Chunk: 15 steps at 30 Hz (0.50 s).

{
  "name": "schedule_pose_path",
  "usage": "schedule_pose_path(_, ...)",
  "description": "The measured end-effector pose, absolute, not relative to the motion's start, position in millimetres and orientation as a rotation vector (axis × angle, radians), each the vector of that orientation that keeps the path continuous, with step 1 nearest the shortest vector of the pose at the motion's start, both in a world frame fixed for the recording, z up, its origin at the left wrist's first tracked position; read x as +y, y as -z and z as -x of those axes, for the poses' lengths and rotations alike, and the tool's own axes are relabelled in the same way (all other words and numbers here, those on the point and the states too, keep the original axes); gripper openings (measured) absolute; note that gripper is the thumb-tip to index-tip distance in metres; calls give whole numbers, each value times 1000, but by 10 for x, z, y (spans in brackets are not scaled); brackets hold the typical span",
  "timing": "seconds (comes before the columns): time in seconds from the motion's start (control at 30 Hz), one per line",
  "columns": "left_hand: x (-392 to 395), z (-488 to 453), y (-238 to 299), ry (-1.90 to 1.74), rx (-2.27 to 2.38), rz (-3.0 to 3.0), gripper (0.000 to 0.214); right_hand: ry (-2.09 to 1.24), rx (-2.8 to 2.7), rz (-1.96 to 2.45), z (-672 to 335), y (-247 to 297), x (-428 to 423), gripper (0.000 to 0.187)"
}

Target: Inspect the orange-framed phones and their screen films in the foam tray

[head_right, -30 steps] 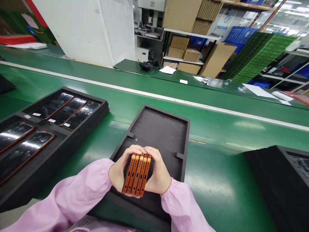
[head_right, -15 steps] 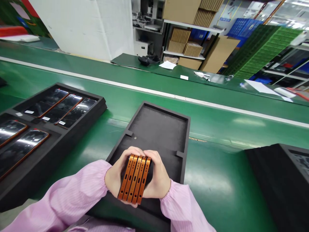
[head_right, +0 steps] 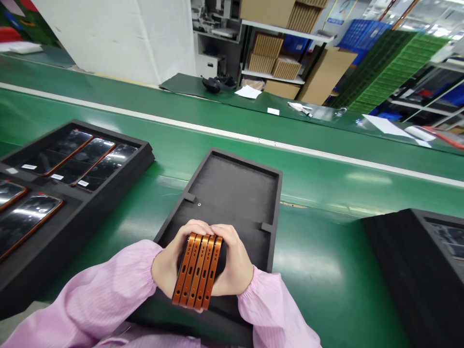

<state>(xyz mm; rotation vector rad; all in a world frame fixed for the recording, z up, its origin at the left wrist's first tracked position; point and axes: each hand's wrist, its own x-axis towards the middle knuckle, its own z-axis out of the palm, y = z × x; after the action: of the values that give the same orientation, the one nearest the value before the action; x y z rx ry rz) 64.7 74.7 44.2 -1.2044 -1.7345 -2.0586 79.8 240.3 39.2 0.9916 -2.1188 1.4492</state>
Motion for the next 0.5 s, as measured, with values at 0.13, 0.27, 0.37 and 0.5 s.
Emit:
schedule_pose_path(0.13,745,-638,-419,2056,-1743,1197,99,-1478,-2105,-1001,-797,-402,2403,90)
schedule_pose_path(0.27,747,-633,-402,2065,-1743,1184,100,-1495,-2110,-998,-799,-394,2407,90)
schedule_pose_path(0.37,750,-630,-413,2071,-1749,1182,101,-1500,-2120,-986,-799,-384,2411,90)
schedule_pose_path(0.5,745,-619,-444,2056,-1780,1192,100,-1510,-2141,-976,-800,-375,2423,91)
